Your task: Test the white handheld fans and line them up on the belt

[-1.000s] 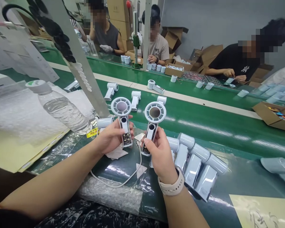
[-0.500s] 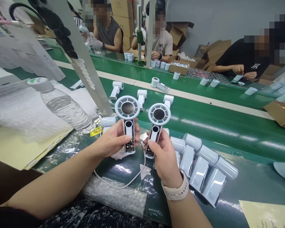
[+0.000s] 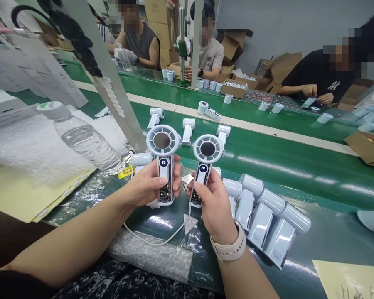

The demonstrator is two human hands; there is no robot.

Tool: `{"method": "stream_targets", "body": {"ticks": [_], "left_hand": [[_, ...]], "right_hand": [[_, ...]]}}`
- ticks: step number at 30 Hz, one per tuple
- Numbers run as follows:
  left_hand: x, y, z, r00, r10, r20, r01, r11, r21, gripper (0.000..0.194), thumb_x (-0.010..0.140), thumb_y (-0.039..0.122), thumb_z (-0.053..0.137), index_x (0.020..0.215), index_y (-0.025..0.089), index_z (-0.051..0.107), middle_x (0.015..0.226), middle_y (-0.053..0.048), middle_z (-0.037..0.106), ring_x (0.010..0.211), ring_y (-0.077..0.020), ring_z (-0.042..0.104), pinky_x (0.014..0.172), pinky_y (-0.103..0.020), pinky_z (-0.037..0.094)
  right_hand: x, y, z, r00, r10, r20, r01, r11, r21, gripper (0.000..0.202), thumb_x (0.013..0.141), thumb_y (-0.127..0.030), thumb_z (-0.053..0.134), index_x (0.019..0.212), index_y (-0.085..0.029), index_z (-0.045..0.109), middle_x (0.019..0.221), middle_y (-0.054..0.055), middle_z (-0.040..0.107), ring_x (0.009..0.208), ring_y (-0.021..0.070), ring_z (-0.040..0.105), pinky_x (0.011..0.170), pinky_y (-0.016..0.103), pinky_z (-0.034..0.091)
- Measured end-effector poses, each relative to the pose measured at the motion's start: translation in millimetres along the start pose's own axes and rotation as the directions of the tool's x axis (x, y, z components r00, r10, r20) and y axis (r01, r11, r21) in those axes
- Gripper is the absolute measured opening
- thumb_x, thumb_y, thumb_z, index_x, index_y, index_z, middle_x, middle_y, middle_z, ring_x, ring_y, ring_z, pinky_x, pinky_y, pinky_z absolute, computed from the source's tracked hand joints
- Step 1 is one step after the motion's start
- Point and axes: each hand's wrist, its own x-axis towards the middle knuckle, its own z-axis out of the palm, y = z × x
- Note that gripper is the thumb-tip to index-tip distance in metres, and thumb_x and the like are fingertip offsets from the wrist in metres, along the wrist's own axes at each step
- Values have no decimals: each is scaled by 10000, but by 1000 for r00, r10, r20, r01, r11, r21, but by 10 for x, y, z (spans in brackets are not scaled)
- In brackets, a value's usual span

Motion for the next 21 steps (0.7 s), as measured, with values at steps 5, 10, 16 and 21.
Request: {"method": "stream_targets", "body": {"ticks": [5,10,16,21], "left_hand": [[34,-43,-49,998,22,-51,-20,999,41,402,765,281,803,1077,210,559,905,12,594,702,-129,645,634,-296,561],[85,-51,-78,982,-9,-188,13,1000,21,332,791,275,728,1051,202,536,857,21,598,642,-120,624,584,-287,548],[79,-42,-67,997,29,-67,-24,997,76,393,785,368,774,1044,192,536,826,14,631,670,-136,649,648,-308,565],[80,-110,-115,997,54,-46,-45,985,169,339,825,403,754,974,192,535,802,-4,648,697,-145,652,651,-290,541]], "right_hand": [[-1,6,-4,1000,18,16,-18,1000,-3,216,732,-302,743,914,-223,659,872,19,637,717,171,583,637,332,527],[-3,34,-10,998,62,-20,-62,998,25,225,752,-371,741,904,-222,671,856,17,650,683,158,594,570,295,526],[-24,51,-26,997,35,67,-36,999,15,222,767,-398,763,883,-219,701,815,10,673,670,152,609,576,286,543],[-5,81,-41,999,22,37,-22,1000,-7,182,790,-376,744,874,-219,704,775,3,675,639,146,602,557,283,540]]}}
